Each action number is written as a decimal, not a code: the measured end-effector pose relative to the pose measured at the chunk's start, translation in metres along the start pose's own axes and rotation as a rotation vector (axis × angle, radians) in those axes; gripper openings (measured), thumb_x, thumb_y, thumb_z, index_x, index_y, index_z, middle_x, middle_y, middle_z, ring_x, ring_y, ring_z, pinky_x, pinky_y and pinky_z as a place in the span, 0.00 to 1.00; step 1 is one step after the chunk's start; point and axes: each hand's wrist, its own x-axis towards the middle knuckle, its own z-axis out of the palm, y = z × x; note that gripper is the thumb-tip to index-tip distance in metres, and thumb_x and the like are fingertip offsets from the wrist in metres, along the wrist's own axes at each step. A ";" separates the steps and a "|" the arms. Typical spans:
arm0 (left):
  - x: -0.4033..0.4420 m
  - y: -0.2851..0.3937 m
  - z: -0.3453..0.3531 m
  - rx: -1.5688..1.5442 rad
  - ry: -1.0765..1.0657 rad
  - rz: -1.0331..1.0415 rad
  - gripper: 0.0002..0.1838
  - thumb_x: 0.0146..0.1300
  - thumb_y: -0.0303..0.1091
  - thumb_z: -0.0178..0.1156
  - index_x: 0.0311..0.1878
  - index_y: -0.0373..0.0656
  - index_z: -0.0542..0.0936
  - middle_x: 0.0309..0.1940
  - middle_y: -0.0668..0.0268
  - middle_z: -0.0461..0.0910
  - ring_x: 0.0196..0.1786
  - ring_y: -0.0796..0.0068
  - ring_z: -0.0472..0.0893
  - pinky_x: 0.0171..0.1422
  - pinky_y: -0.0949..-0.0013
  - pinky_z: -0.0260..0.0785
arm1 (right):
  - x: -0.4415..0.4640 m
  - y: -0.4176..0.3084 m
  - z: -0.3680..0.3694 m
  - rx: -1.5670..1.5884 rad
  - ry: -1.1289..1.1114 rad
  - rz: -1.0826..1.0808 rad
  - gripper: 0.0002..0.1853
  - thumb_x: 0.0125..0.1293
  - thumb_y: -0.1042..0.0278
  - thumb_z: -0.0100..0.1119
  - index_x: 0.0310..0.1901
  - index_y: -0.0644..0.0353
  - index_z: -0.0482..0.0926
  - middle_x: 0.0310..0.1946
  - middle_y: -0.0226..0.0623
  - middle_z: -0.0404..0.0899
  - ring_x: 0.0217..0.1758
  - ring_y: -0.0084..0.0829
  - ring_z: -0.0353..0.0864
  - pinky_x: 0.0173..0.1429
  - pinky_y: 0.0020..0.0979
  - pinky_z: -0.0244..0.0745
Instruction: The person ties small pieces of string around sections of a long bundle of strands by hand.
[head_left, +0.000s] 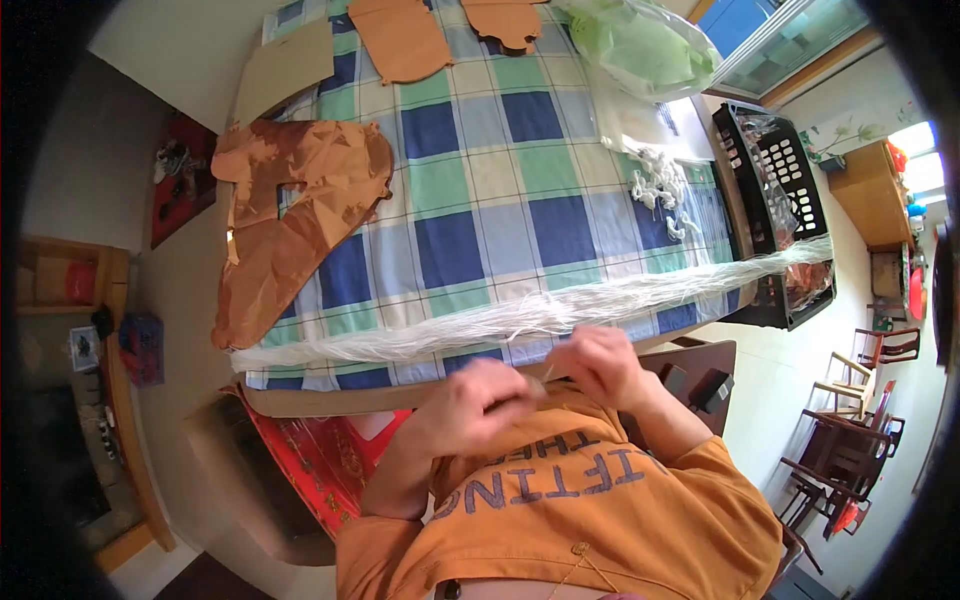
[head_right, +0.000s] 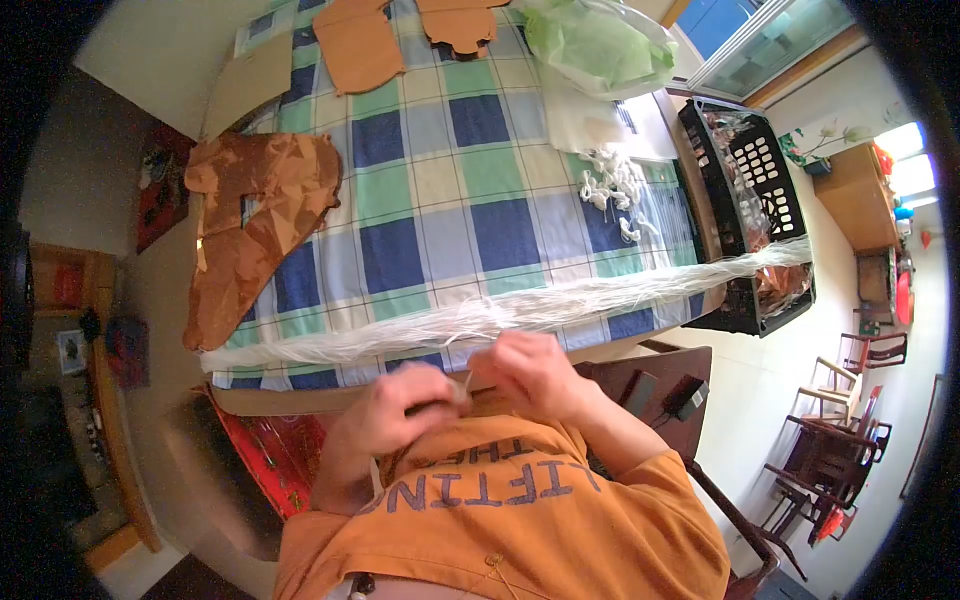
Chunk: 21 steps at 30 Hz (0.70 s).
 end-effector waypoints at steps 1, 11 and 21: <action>-0.004 0.002 -0.003 -0.283 -0.104 0.118 0.23 0.56 0.24 0.64 0.57 0.38 0.76 0.54 0.57 0.78 0.58 0.62 0.77 0.64 0.66 0.65 | 0.000 0.004 0.001 -0.025 0.017 0.051 0.07 0.55 0.81 0.58 0.36 0.63 0.76 0.21 0.39 0.71 0.22 0.42 0.72 0.26 0.37 0.67; 0.000 0.019 0.005 -0.372 0.354 0.218 0.16 0.56 0.20 0.63 0.49 0.34 0.78 0.44 0.59 0.81 0.51 0.62 0.79 0.58 0.66 0.69 | -0.003 0.000 0.012 0.019 -0.058 0.025 0.05 0.56 0.81 0.56 0.35 0.64 0.76 0.21 0.39 0.72 0.23 0.40 0.74 0.26 0.36 0.67; 0.015 -0.004 0.022 -0.210 0.557 0.209 0.14 0.57 0.20 0.62 0.48 0.35 0.80 0.44 0.60 0.81 0.50 0.65 0.79 0.57 0.67 0.69 | -0.004 -0.008 0.013 0.047 -0.182 0.119 0.05 0.59 0.78 0.58 0.38 0.62 0.76 0.27 0.42 0.76 0.29 0.44 0.77 0.33 0.37 0.72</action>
